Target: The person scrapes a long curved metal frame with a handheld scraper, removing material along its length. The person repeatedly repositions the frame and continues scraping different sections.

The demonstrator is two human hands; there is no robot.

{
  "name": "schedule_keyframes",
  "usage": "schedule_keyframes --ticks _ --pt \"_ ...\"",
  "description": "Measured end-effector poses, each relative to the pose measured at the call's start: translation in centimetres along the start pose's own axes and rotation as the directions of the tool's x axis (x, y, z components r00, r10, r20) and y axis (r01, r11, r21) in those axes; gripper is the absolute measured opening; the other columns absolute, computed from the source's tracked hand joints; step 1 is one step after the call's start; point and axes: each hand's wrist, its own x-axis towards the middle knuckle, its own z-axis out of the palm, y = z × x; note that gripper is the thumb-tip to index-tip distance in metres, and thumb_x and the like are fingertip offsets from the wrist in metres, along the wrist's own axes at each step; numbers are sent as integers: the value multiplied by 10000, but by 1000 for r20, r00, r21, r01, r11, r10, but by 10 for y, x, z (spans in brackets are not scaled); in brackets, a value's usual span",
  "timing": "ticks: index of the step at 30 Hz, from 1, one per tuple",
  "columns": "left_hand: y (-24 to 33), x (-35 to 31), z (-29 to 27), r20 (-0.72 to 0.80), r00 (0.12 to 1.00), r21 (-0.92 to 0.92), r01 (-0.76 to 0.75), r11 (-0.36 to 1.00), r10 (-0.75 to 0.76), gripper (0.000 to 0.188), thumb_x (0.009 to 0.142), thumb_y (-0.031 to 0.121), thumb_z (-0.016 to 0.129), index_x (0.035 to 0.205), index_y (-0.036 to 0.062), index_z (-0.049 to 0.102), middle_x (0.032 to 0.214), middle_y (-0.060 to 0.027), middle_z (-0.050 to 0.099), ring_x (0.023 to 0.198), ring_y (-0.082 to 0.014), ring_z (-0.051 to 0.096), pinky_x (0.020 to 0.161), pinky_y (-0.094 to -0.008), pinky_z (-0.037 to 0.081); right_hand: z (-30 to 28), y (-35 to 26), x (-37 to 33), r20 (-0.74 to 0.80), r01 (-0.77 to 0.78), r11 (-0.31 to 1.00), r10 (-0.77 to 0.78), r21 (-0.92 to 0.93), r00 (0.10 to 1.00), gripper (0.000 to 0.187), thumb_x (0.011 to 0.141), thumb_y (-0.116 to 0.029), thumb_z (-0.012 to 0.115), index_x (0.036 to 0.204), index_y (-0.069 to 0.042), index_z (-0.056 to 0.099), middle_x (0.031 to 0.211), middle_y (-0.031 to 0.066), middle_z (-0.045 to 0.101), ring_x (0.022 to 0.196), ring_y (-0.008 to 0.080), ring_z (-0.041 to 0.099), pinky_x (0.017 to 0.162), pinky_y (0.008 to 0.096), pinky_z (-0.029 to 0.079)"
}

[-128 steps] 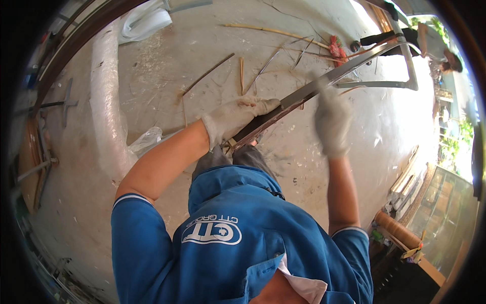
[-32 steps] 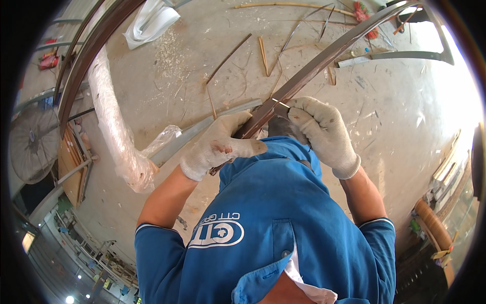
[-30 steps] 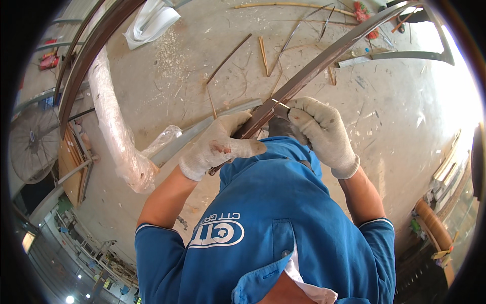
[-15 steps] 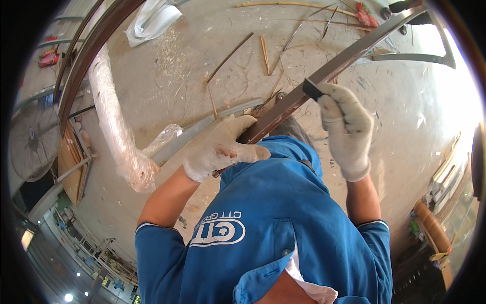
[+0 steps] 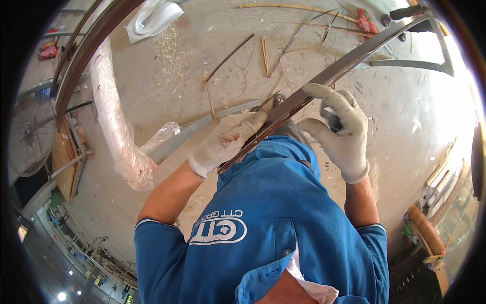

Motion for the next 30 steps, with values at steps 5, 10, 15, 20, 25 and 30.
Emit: schedule_keyframes --ticks 5,10,15,20,25,30 --pt "-19 3 -11 44 995 -39 -84 996 86 559 1030 544 513 1175 14 620 785 30 598 676 -34 529 592 -200 416 1 2 19 152 219 959 -193 -178 969 465 624 -128 848 1080 -159 764 1000 39 679 822 219 706 701 314 575" --pt "-24 11 -20 128 970 -143 -187 972 206 595 1025 536 527 1267 -2 606 870 -1 645 777 -59 581 678 -222 462 6 3 24 239 462 821 -401 -335 885 334 677 -4 774 995 -97 733 992 53 651 787 227 690 665 337 566" --pt "-14 11 -33 231 968 -61 -82 995 94 580 1050 495 504 1348 2 574 936 7 664 828 -32 595 692 -183 479 27 -9 13 191 242 937 -197 -253 962 288 707 81 684 953 -68 677 945 84 638 787 250 669 673 342 540" --pt "-30 27 -36 65 998 0 -20 1000 19 415 1086 308 503 1362 7 576 1008 17 672 880 -25 592 741 -185 497 43 -31 2 294 107 986 -141 127 946 165 802 67 615 929 -37 638 918 105 612 873 281 615 791 357 504" --pt "-41 44 -47 87 994 -99 -55 994 64 392 1076 300 532 1318 6 621 972 8 680 806 -24 597 681 -207 510 56 -52 -7 482 70 908 -284 414 829 217 752 55 631 936 -58 656 958 85 627 912 274 611 820 369 496" --pt "-35 46 -53 76 990 -22 -114 993 116 412 1062 347 549 1283 18 661 836 9 672 651 -24 595 500 -232 497 81 -71 -14 565 -92 762 -388 641 728 56 914 -74 696 928 -33 659 905 77 629 889 251 595 817 363 477"
